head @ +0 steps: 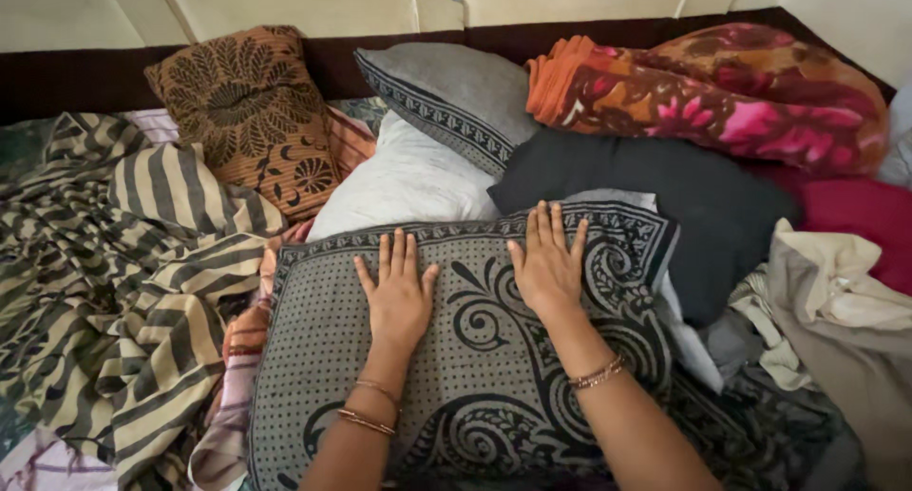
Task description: The person inserts a pillow into a patterned pillowcase on a bed. They repeatedly adjust, flip, and smooth the pillowcase, then remove and reinsert the pillow multiple times to align the cover.
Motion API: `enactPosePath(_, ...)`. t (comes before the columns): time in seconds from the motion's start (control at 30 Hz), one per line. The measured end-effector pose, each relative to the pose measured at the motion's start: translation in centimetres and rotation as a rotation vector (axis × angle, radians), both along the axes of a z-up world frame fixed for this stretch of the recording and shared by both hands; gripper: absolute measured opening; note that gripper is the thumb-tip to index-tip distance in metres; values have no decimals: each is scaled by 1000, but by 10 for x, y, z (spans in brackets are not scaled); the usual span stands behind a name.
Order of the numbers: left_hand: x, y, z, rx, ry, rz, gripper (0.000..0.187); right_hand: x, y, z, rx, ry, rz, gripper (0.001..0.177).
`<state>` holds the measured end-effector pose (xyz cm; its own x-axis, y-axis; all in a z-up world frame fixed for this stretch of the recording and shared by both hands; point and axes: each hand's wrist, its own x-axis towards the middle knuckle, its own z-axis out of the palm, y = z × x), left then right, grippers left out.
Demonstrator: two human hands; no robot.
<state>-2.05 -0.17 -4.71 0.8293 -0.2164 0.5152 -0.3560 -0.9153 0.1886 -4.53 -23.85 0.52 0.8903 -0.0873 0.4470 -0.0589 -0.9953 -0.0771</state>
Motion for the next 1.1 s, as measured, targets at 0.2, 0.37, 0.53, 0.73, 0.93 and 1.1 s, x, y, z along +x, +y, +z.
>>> enactPosePath(0.2,11,-2,15,-119,147,17,63,8,-13,-38,-26,-71,11,68)
enactPosePath(0.37,21,-17,67,-358,-127,-48,65,7,-15,-33,22,-121,46,66)
enactPosePath(0.53,9,-46,29,-88,-102,-190,66,8,-15,-34,13,-99,41,64)
enactPosePath(0.73,25,-39,29,17,-16,-227,66,6,-18,-34,27,-106,55,63)
enactPosePath(0.93,41,39,43,-176,-172,54,62,9,-20,-37,34,-108,60,63)
enactPosePath(1.1,51,60,-5,-43,88,138,61,7,-1,3,175,-15,62,66)
